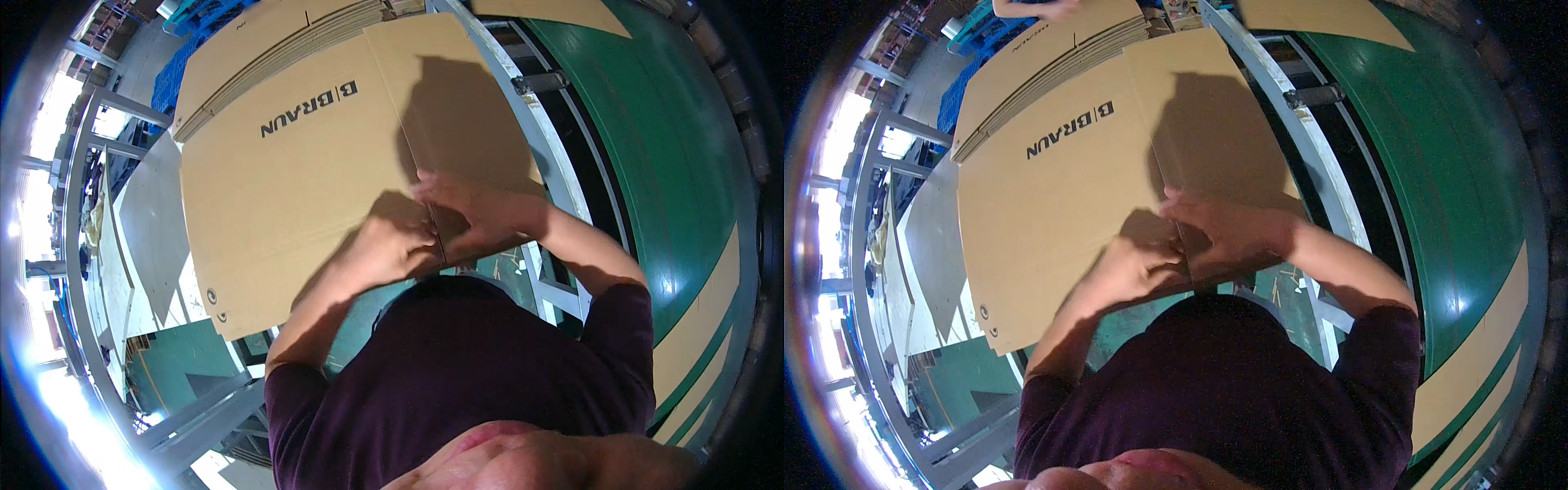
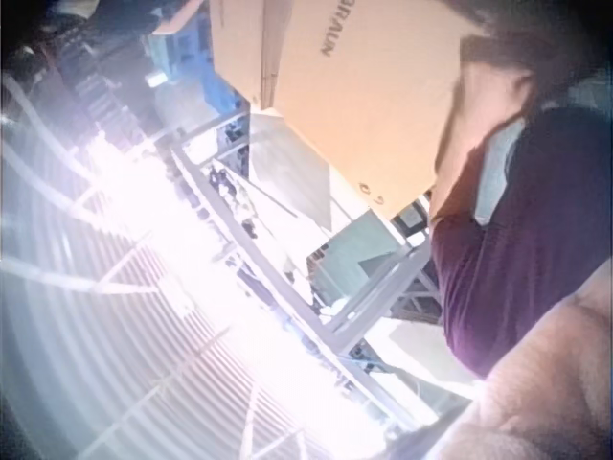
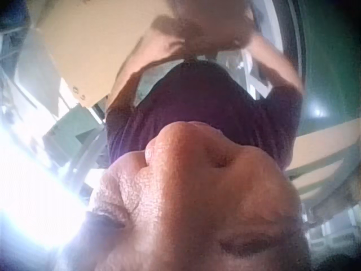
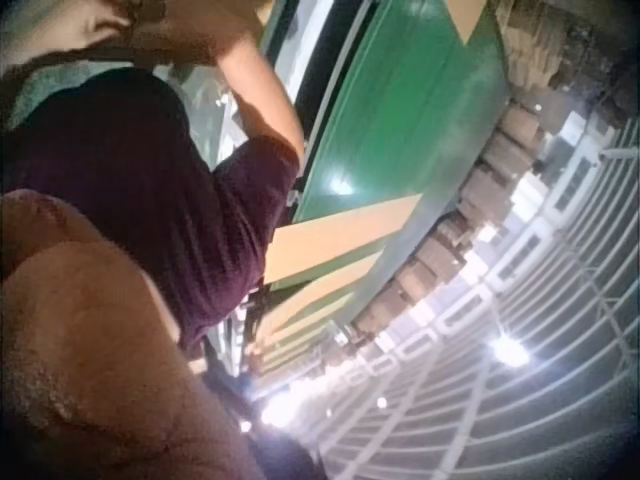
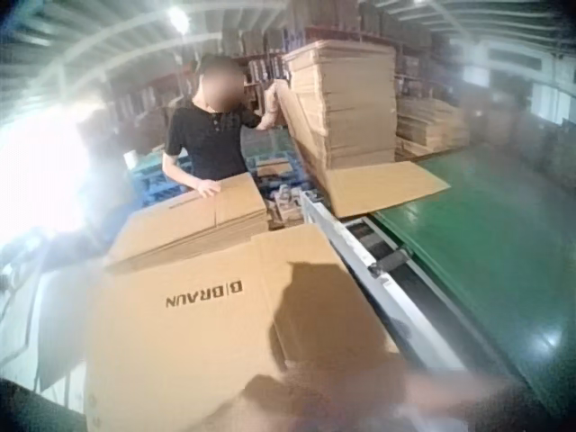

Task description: The person folds flat cardboard sheets on a green conveyor belt. They align the cardboard, fold the side flaps inward, and then fold the top and bottom flaps to create a box shape. The person then places the folded cardboard onto the conveyor belt to move it along the line.

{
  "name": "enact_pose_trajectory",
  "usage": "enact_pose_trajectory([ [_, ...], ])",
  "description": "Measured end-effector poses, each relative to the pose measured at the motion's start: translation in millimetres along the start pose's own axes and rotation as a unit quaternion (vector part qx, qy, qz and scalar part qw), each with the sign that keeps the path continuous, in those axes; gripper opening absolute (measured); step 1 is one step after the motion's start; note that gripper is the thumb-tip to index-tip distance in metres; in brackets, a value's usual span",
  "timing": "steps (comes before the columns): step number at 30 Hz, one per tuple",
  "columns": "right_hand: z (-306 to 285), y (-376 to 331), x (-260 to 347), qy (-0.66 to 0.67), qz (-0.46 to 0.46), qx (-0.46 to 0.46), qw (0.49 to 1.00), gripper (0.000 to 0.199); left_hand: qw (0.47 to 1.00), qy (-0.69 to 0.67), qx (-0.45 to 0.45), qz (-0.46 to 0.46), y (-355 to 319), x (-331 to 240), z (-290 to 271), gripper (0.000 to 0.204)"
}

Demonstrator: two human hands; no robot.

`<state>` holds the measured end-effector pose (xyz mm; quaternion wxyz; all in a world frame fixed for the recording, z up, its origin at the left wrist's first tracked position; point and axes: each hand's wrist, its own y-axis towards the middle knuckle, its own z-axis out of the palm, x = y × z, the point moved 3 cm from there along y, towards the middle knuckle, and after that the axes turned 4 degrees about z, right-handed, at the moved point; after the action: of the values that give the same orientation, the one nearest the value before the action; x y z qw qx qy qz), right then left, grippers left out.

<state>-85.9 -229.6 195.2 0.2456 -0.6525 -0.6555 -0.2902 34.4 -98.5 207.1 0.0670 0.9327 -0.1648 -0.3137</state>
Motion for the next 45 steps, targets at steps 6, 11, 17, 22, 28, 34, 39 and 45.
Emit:
enact_pose_trajectory([
  [6,-7,74,-58,-0.084,-0.142,-0.069,0.984,0.026,0.874,-0.134,-0.377,-0.277,73,155,-76,0.025],
  [11,-48,128,-87,-0.099,-0.175,-0.097,0.975,0.022,0.884,0.235,-0.331,-0.23,78,216,-42,0.033],
  [17,-47,158,-105,-0.099,-0.196,-0.162,0.962,0.02,0.9,0.208,-0.309,-0.227,70,212,-46,0.037],
  [22,-47,165,-112,-0.099,-0.196,-0.16,0.962,0.02,0.901,0.228,-0.264,-0.256,63,210,-45,0.041],
  [28,-57,167,-122,-0.123,-0.182,-0.188,0.957,0.023,0.896,0.255,-0.243,-0.269,64,207,-47,0.043],
  [34,-50,163,-111,-0.151,-0.157,-0.125,0.968,0.023,0.884,0.278,-0.255,-0.275,69,213,-45,0.043],
  [39,-44,155,-107,-0.141,-0.168,-0.116,0.969,0.024,0.882,0.277,-0.265,-0.273,69,211,-43,0.042],
  [45,-21,108,-72,-0.072,-0.162,0.007,0.984,0.027,0.874,0.301,-0.261,-0.279,70,213,-42,0.043],
])
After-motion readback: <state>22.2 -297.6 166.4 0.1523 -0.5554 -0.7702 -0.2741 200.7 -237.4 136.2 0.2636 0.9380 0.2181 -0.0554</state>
